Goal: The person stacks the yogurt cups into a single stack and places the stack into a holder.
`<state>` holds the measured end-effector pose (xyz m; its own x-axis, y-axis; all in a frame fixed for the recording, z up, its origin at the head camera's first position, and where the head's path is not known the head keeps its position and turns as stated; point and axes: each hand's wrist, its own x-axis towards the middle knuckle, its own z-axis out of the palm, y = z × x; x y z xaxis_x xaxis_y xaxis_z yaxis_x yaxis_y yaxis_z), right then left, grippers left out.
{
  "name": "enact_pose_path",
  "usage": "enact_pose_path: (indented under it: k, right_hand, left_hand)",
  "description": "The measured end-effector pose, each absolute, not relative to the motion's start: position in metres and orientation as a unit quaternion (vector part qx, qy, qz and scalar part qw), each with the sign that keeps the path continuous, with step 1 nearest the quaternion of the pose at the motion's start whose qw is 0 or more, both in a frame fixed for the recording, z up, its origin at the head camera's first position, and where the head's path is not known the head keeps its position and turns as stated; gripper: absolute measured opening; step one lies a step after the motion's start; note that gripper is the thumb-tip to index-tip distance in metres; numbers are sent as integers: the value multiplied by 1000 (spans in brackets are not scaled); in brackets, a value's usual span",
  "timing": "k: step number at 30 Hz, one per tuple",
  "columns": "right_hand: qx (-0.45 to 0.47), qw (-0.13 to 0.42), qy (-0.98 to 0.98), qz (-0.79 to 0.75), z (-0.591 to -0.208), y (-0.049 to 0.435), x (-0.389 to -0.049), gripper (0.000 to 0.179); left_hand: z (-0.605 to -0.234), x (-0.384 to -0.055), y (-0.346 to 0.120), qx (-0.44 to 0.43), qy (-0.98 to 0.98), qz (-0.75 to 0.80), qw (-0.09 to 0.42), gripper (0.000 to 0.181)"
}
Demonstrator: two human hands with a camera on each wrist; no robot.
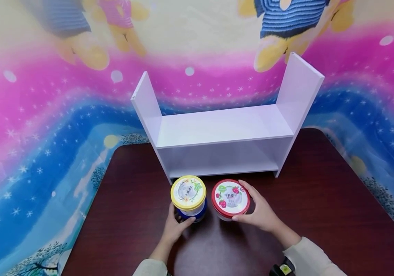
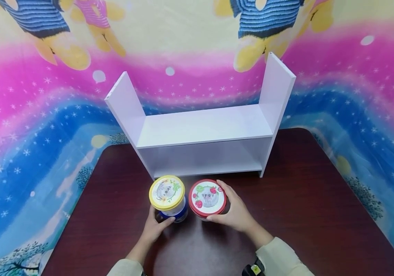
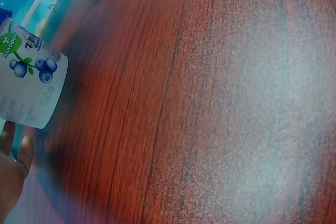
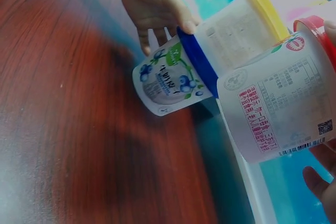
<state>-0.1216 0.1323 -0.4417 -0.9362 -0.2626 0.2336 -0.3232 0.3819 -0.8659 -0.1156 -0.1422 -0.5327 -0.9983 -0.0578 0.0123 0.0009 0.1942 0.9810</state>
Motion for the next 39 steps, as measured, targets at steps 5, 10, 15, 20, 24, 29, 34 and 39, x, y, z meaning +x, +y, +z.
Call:
enact_pose_path:
  k: [5, 10, 15, 20, 24, 29, 34, 39]
  right_hand:
    - [176, 30, -825, 536, -438, 132, -121, 96]
    - [183, 32, -823, 536, -433, 131, -121, 95]
    - [191, 34, -819, 540, -424, 130, -120, 93]
    - [195, 29, -813, 548, -414, 129, -119, 93]
    - [200, 22, -809, 552, -407, 127, -120, 91]
    - [209, 19, -803, 558, -398, 124, -120, 91]
    - [222, 20, -802, 554, -391, 119, -120, 92]
    - [235, 28, -802, 549, -385, 115, -122, 94]
  left_hand:
    - [-534, -116, -142, 25, -777, -629, 17, 87]
    - [-534, -117, -142, 15, -780, -626, 24, 87]
    - [-534, -116, -142, 13, -777, -628, 25, 86]
    - [-530, -116, -142, 13, -776, -631, 18, 86]
    - [-517, -113, -140, 11, -774, -633, 19, 84]
    - [-504, -108, -136, 16, -775, -631, 20, 83]
    - [-502, -107, -136, 25, -778, -628, 13, 83]
    - [-508, -109, -138, 18, -771, -637, 9, 85]
